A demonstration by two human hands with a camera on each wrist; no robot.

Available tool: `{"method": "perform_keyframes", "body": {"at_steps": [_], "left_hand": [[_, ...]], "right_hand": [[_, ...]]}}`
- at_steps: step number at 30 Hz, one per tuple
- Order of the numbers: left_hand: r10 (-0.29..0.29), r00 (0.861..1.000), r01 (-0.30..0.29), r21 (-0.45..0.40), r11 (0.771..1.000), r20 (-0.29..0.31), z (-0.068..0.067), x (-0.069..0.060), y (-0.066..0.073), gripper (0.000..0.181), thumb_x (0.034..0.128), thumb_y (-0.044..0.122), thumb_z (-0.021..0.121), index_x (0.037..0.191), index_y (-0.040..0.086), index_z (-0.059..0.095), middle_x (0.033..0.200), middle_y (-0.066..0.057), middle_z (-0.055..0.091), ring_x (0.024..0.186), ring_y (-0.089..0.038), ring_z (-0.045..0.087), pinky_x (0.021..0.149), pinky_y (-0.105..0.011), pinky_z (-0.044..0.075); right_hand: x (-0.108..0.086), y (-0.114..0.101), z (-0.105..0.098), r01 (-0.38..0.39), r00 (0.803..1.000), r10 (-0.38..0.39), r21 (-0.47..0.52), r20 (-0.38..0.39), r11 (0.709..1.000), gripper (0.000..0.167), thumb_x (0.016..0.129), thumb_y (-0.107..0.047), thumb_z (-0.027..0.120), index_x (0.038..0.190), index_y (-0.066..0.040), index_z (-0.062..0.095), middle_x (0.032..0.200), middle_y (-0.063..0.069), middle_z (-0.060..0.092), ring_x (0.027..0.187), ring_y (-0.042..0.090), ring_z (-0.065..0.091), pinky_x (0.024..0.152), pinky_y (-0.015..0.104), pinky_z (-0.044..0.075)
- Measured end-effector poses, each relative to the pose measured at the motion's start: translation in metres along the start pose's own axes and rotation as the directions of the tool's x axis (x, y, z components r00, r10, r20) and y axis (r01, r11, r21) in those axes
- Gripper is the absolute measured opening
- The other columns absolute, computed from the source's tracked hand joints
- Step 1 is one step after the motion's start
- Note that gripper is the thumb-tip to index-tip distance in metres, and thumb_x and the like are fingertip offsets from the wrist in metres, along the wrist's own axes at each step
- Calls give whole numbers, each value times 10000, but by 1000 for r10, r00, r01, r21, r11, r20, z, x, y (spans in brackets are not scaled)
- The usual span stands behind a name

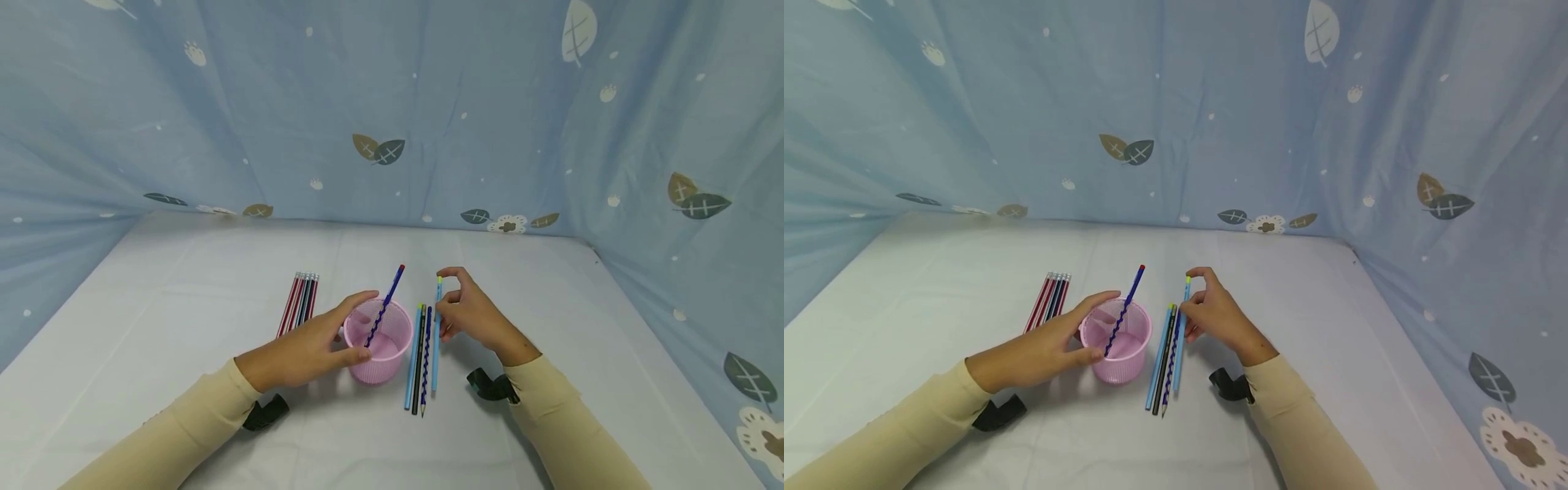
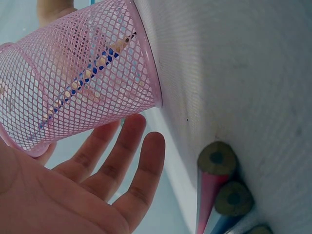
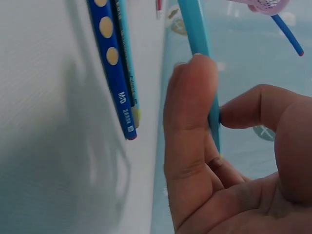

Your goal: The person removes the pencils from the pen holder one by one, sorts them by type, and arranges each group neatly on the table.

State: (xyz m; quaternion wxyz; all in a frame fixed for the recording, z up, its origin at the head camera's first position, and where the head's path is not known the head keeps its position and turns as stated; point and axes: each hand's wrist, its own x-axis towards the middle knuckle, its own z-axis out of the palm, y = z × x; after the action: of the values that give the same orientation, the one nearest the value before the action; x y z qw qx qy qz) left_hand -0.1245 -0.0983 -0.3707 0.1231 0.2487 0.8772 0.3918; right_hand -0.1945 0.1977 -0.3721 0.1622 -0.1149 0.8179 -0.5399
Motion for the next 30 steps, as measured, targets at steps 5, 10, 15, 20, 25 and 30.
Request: {"method": "perform_keyframes", "body": {"at_steps": [5, 10, 15, 20, 25, 30], "left_hand": [[20, 1000, -20, 11, 1000, -9, -1, 1, 0, 806, 935, 497, 661, 1530, 541, 119, 1503, 11, 456, 1233, -185, 566, 1052, -538, 438], [23, 1000, -23, 13, 1000, -9, -1, 1, 0, 800, 929, 528, 653, 1514, 571, 109, 1539, 13, 422, 1358, -213, 485, 1096, -562, 400], [40, 999, -40, 22, 999, -6, -1, 1, -2, 800, 935, 543, 635, 1531, 538, 101, 1550, -26, 418, 1390, -259, 461, 1093, -595, 397], [45, 999, -45, 14, 999, -3, 0, 1, -3, 799, 935, 540, 636, 1530, 537, 103, 1548, -22, 419, 1382, -258, 468, 1093, -596, 396], [43, 999, -42, 18, 999, -5, 0, 1, -3, 800, 934, 549, 633, 1529, 539, 99, 1550, -22, 416, 1387, -258, 464, 1092, -595, 398], [44, 999, -44, 20, 999, -2, 0, 1, -2, 809, 935, 552, 629, 1552, 495, 108, 1563, -23, 399, 1399, -259, 450, 1099, -597, 391]], "right_hand": [[3, 3, 1, -27, 999, 28, -33, 31, 999, 652, 934, -28, 552, 1499, -80, 230, 896, 201, 648, 569, 211, 651, 545, 358, 588], [2, 5, 0, -53, 998, 57, -80, 40, 995, 628, 951, -51, 570, 1489, -74, 247, 859, 164, 647, 557, 207, 654, 541, 361, 586], [1, 7, 0, -69, 996, 74, -111, 43, 991, 615, 951, -68, 582, 1475, -59, 260, 838, 158, 651, 557, 212, 659, 547, 370, 589], [1, 8, -1, -65, 996, 74, -158, 49, 985, 603, 946, -88, 600, 1457, -51, 281, 842, 149, 672, 558, 210, 663, 554, 369, 590], [2, 7, 0, -77, 995, 86, -190, 42, 979, 588, 947, -112, 614, 1447, -59, 309, 835, 132, 684, 570, 210, 665, 553, 352, 587], [2, 8, 1, -109, 993, 117, -203, 30, 973, 576, 950, -140, 631, 1439, -78, 332, 820, 110, 693, 575, 212, 661, 557, 344, 585]]}}
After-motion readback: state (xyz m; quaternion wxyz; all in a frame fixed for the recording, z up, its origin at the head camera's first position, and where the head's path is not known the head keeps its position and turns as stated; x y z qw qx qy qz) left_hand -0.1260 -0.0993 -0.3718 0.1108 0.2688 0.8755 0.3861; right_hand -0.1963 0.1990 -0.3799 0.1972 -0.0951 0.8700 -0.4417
